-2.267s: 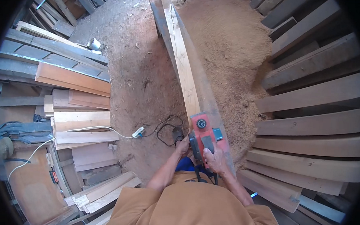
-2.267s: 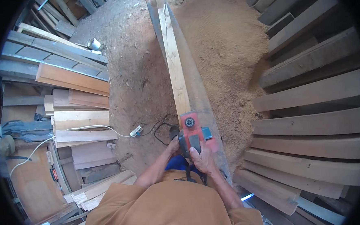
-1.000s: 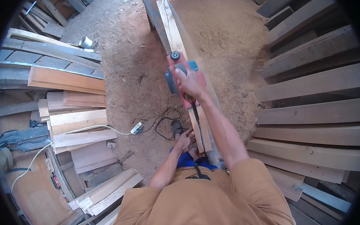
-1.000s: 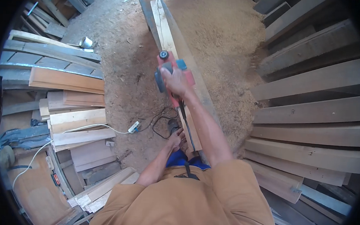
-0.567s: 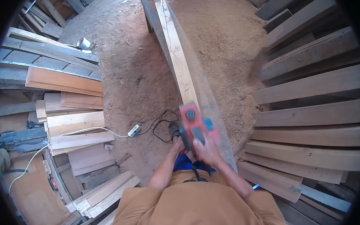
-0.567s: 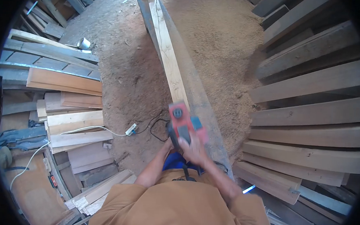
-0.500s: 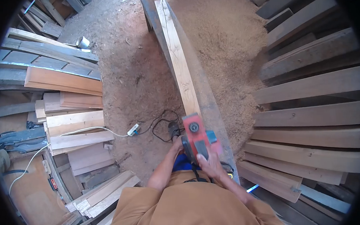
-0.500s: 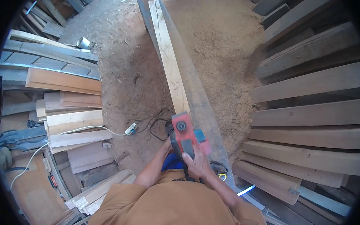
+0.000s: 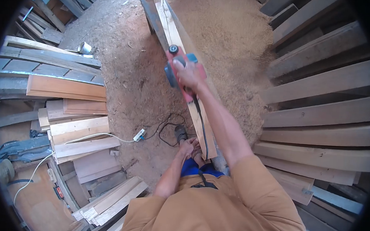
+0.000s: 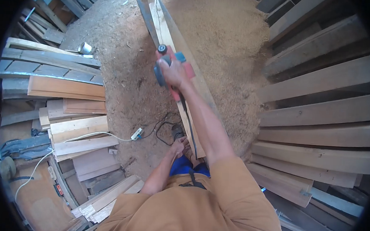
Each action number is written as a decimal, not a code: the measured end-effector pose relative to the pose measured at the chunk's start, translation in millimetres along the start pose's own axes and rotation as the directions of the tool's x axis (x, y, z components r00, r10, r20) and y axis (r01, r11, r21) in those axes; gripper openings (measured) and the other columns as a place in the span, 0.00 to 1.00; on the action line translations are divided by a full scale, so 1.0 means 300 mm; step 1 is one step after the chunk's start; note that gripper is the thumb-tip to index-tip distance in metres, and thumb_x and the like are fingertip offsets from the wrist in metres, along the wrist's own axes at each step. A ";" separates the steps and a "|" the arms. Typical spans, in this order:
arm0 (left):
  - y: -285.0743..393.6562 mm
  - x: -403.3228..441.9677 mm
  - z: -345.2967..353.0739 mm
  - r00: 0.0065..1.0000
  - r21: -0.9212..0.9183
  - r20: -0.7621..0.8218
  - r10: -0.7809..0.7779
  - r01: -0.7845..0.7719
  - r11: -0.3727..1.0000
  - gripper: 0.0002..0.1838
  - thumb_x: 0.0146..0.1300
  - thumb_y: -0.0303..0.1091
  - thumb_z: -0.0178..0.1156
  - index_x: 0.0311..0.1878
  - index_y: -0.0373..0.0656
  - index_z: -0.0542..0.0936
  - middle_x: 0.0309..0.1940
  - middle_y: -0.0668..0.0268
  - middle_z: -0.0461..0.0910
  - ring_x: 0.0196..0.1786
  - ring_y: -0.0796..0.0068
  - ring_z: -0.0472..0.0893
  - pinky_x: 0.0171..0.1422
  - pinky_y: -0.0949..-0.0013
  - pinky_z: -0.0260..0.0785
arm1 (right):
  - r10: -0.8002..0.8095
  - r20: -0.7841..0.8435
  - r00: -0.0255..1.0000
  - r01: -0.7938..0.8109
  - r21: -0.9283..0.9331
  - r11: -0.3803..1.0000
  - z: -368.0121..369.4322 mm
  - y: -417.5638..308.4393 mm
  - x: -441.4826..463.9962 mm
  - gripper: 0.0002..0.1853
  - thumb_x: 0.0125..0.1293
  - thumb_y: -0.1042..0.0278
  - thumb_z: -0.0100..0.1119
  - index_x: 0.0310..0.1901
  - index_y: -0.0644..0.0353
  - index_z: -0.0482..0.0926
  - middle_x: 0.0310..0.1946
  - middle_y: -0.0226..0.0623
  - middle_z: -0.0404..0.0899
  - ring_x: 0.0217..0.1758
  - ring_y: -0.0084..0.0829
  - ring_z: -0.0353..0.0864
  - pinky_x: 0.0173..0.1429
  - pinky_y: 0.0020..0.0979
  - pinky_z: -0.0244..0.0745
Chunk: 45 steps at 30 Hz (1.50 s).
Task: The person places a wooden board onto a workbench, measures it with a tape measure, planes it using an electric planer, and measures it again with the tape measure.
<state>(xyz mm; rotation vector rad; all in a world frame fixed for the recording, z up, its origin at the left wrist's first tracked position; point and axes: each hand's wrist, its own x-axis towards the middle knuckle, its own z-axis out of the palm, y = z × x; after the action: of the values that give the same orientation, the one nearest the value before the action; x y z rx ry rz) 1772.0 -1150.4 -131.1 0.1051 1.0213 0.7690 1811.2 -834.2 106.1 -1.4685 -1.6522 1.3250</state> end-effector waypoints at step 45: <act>0.020 0.026 -0.044 0.999 0.115 0.032 -0.031 0.027 0.993 0.13 0.72 0.31 0.65 0.57 0.43 0.82 0.56 0.65 0.85 0.54 0.70 0.85 0.58 0.61 0.80 | 0.097 0.111 0.989 -0.104 0.052 0.993 -0.209 0.139 -0.863 0.28 0.71 0.52 0.57 0.61 0.68 0.75 0.52 0.60 0.82 0.55 0.56 0.84 0.61 0.47 0.76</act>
<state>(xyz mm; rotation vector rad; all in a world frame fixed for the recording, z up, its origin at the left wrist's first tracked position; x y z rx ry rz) 1760.5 -1144.4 -141.5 0.2010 1.0329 0.6805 1947.1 -1064.5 141.5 -1.4863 -1.6105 1.5193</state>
